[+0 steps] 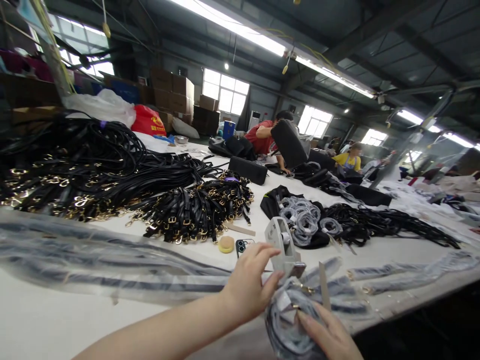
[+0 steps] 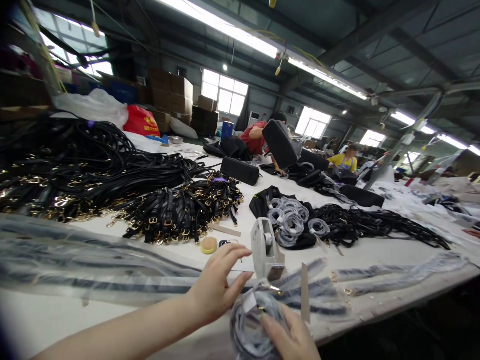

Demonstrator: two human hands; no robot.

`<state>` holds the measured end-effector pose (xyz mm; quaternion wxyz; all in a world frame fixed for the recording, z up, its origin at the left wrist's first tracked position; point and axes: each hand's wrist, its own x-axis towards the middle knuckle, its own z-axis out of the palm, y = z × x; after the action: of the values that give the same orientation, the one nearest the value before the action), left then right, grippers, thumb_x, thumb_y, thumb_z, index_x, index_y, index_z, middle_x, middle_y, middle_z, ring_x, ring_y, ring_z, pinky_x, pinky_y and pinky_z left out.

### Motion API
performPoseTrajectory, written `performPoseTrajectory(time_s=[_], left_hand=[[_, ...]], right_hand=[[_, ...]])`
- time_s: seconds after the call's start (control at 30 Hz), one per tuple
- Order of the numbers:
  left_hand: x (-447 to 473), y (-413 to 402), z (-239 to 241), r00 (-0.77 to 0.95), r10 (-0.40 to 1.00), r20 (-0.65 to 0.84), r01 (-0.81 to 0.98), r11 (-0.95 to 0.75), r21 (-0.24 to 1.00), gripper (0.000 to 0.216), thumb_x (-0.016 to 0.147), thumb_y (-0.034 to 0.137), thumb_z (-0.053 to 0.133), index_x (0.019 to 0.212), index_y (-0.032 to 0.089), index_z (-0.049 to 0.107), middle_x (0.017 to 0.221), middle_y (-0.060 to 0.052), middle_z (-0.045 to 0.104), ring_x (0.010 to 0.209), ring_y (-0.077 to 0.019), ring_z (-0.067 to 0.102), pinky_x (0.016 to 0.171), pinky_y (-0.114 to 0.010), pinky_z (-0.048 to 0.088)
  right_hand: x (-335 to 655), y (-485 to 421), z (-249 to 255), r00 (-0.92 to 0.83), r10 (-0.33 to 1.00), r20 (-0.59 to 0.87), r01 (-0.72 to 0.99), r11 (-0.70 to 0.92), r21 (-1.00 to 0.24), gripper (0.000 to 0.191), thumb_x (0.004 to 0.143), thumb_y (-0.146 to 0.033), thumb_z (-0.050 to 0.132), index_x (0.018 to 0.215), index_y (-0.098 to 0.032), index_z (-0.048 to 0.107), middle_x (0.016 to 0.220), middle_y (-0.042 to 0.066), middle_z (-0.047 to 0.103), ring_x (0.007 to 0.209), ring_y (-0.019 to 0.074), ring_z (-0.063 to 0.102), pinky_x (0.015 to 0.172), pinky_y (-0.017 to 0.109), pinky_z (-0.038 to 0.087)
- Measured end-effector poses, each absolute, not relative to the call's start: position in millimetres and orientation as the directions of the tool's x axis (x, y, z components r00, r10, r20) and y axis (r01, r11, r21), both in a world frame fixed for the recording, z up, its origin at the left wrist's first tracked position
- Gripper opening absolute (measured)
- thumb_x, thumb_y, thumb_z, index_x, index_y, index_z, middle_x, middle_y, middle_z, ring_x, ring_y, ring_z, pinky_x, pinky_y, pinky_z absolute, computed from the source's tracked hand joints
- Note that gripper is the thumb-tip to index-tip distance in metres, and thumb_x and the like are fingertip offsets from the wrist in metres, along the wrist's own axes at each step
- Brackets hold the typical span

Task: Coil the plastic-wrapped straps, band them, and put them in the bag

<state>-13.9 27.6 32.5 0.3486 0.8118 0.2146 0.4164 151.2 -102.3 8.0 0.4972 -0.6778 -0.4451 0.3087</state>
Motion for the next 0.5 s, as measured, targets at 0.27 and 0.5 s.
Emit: performPoseTrajectory(time_s=[0.27,0.5], left_hand=[[-27.3,53.3,45.0,0.630,0.628,0.458,0.245,-0.719,0.650,0.025,0.090,0.034,0.055,0.108,0.018,0.063,0.112,-0.010,0.064,0.108,-0.0248,0.058,0.096,-0.040,0.047],[-28.3,59.0,35.7,0.935,0.355,-0.015,0.348,-0.904,0.248,0.026,0.082,0.035,0.063,0.093,0.013,0.071,0.091,-0.014,0.070,0.086,-0.0303,0.067,0.074,-0.038,0.054]], right_hand=[[233.4,-37.7,91.1,0.613,0.747,0.257,0.298,0.084,-0.951,0.068,0.068,-0.061,0.077,0.118,-0.017,0.062,0.114,0.015,0.071,0.095,0.0305,0.072,0.085,0.040,0.058],[188.5,-83.1,16.3,0.515,0.842,0.159,0.388,-0.063,-0.920,0.043,0.077,-0.057,0.072,0.094,-0.018,0.072,0.074,0.007,0.074,0.065,0.0221,0.069,0.061,0.029,0.059]])
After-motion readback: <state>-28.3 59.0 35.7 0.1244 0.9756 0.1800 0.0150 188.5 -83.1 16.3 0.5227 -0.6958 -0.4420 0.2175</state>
